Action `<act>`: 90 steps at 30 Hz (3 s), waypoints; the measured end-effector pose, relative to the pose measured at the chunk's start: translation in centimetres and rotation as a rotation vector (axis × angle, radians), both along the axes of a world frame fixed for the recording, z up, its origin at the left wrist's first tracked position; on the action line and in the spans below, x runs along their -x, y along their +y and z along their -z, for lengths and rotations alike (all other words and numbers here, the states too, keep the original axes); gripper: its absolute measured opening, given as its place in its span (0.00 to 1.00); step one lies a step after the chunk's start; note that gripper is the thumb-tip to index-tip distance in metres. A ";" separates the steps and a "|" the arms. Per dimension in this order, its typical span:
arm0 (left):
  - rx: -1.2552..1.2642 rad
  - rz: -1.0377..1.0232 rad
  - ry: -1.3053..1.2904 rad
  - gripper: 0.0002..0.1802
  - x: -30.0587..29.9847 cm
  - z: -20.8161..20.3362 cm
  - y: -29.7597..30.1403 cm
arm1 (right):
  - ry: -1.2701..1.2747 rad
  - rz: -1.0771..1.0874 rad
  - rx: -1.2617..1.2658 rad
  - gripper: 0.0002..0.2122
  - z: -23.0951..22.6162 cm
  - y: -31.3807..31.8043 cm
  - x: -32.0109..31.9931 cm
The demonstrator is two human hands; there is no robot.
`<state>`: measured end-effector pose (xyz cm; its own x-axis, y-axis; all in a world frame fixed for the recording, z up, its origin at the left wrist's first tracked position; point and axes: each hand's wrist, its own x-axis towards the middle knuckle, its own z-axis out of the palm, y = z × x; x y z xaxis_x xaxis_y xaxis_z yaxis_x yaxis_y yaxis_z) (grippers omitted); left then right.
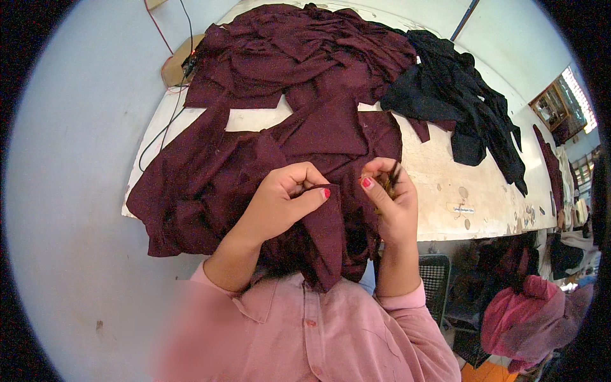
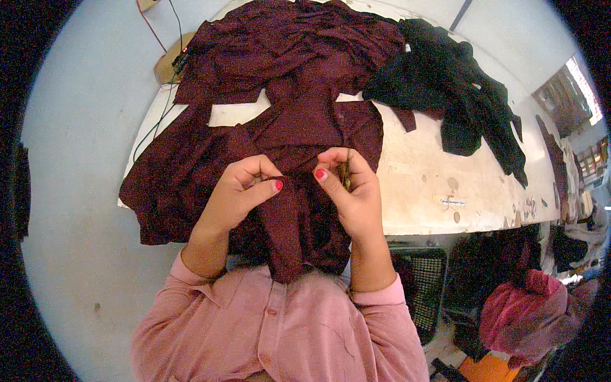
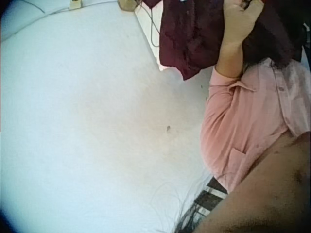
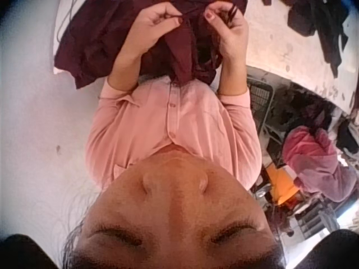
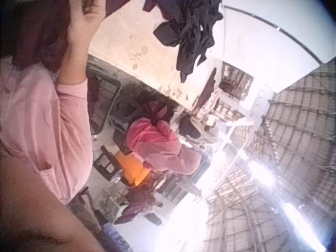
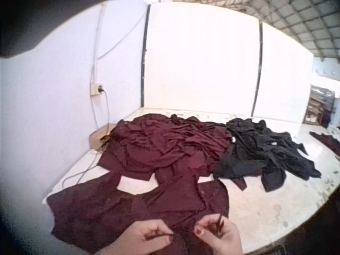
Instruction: The person uses a small blade to cut loose threads and small fabric bits from a maroon shirt. They repeatedly lift, turn, and inspect the shirt while snipping stray threads from seams and edges.
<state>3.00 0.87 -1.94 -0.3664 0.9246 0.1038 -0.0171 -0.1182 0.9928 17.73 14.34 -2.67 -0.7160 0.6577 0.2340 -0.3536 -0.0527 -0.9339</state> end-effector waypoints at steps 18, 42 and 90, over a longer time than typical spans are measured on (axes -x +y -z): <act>-0.062 0.012 -0.156 0.17 -0.9 0.3 -1.9 | -0.153 0.355 -0.666 0.08 0.5 -2.3 -1.3; -0.093 -0.053 0.050 0.21 -2.5 0.5 -2.1 | -0.129 0.392 -1.171 0.13 -1.0 -4.0 -1.4; 0.106 0.133 0.211 0.16 -2.3 1.7 -0.8 | -0.187 -0.110 -0.056 0.02 1.6 -1.5 -1.8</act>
